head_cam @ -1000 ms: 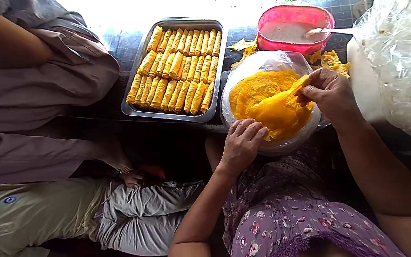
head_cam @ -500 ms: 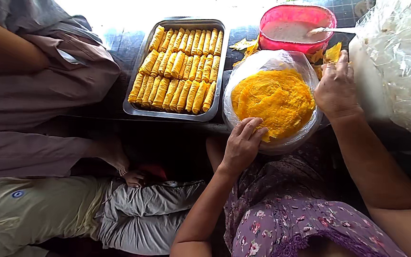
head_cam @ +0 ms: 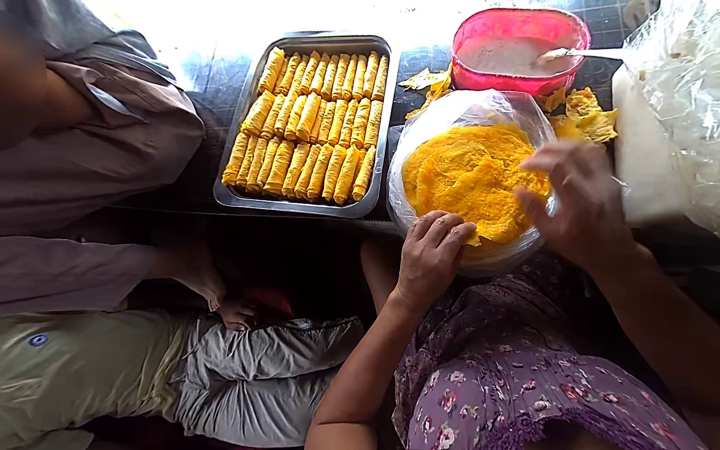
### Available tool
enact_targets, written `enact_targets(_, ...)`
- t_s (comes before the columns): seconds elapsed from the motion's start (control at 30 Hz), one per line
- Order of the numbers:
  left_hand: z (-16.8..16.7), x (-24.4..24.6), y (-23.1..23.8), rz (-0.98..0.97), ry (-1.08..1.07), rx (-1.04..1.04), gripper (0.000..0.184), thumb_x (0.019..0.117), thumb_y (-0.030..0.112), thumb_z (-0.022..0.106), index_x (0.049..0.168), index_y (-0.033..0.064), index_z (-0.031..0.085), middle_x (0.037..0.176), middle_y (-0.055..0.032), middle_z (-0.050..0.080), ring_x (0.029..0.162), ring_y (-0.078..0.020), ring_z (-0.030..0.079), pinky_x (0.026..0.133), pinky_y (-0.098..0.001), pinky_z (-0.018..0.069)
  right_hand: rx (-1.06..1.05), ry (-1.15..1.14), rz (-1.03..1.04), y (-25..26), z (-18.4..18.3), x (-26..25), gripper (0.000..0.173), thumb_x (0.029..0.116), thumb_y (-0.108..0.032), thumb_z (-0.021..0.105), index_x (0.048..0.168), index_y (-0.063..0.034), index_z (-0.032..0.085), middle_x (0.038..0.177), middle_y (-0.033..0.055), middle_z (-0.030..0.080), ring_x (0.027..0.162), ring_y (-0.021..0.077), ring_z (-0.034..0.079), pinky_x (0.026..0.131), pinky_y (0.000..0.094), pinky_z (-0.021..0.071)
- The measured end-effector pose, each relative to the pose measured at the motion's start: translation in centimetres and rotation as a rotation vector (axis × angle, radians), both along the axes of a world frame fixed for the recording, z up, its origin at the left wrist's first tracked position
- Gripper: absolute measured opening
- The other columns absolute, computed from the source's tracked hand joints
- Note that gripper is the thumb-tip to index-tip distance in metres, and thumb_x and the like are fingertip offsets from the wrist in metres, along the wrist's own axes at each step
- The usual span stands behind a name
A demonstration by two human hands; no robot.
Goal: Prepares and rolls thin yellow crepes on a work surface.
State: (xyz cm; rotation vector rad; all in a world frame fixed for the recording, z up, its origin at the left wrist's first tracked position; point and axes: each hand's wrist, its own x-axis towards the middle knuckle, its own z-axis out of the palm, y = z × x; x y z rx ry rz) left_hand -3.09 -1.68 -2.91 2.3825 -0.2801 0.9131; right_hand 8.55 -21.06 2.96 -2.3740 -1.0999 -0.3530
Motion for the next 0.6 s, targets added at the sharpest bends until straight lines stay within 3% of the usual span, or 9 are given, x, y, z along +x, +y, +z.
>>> enact_targets(0.03,0.0,0.0,0.0,-0.001,0.002,-0.015,0.013,0.0939,0.006,0.065,0.098,0.0068,0.077,0.102,-0.0103,0.073,0.109,-0.0248,0.066,0.100,-0.0352,0.0504,0.031,-0.013,0.144,0.0,-0.5,-1.1,0.044,0.0989,-0.037,0.060,0.119,0.0015,0.067,0.120,0.0230,0.068,0.117,0.0415,0.063,0.095,0.0564,0.0493)
enact_targets(0.07,0.0,0.1,0.0,-0.001,0.000,-0.027,0.013,0.0949,0.006,0.064,0.099,0.0066,0.076,0.102,-0.0102,0.073,0.109,-0.0242,0.066,0.101,-0.0346,0.0502,0.037,-0.009,0.243,0.0,-1.1,-1.7,0.046,0.0954,-0.041,0.064,0.119,-0.0023,0.069,0.117,0.0178,0.071,0.115,0.0373,0.065,0.094,0.0534,0.0504)
enact_targets(0.17,-0.1,0.2,-0.2,0.016,-0.022,-0.032,0.013,0.0971,0.008,0.063,0.101,0.0050,0.075,0.102,-0.0107,0.073,0.108,-0.0241,0.067,0.101,-0.0346,0.0504,0.052,-0.042,0.357,-0.1,-2.5,-1.7,0.021,0.0966,-0.014,0.061,0.110,-0.0057,0.075,0.108,0.0124,0.074,0.106,0.0304,0.069,0.091,0.0446,0.0529)
enact_targets(0.27,-0.3,0.0,0.0,0.033,-0.037,-0.013,0.015,0.0952,0.007,0.064,0.108,0.0030,0.071,0.110,-0.0145,0.070,0.116,-0.0278,0.063,0.107,-0.0351,0.0472,0.091,-0.071,0.340,-0.7,-2.1,-0.8,0.023,0.0980,-0.004,0.055,0.097,-0.0053,0.078,0.100,0.0127,0.075,0.099,0.0299,0.071,0.088,0.0426,0.0549)
enact_targets(0.4,-0.7,-0.2,0.2,0.035,-0.063,-0.004,0.015,0.0935,0.006,0.064,0.108,0.0031,0.068,0.116,-0.0175,0.065,0.121,-0.0297,0.059,0.108,-0.0350,0.0461,0.037,-0.122,0.318,-2.0,-2.0,0.6,0.023,0.0956,0.002,0.054,0.094,-0.0017,0.076,0.103,0.0153,0.075,0.106,0.0340,0.070,0.094,0.0456,0.0543)
enact_targets(0.53,-0.8,-0.2,0.1,0.006,-0.037,0.037,0.014,0.0922,0.006,0.067,0.104,0.0075,0.074,0.112,-0.0144,0.069,0.120,-0.0294,0.061,0.107,-0.0376,0.0464,-0.022,-0.056,0.201,-2.8,-1.3,0.8,0.033,0.0902,0.011,0.046,0.099,-0.0004,0.075,0.110,0.0164,0.075,0.116,0.0381,0.068,0.105,0.0528,0.0481)
enact_targets(0.6,-0.9,-0.2,0.0,-0.008,-0.018,0.044,0.014,0.0929,0.008,0.067,0.103,0.0092,0.077,0.110,-0.0115,0.072,0.118,-0.0285,0.062,0.106,-0.0387,0.0462,0.029,-0.020,0.094,-2.4,-0.4,-0.4,0.035,0.0886,0.011,0.044,0.100,0.0011,0.075,0.108,0.0183,0.075,0.113,0.0391,0.069,0.103,0.0530,0.0484)
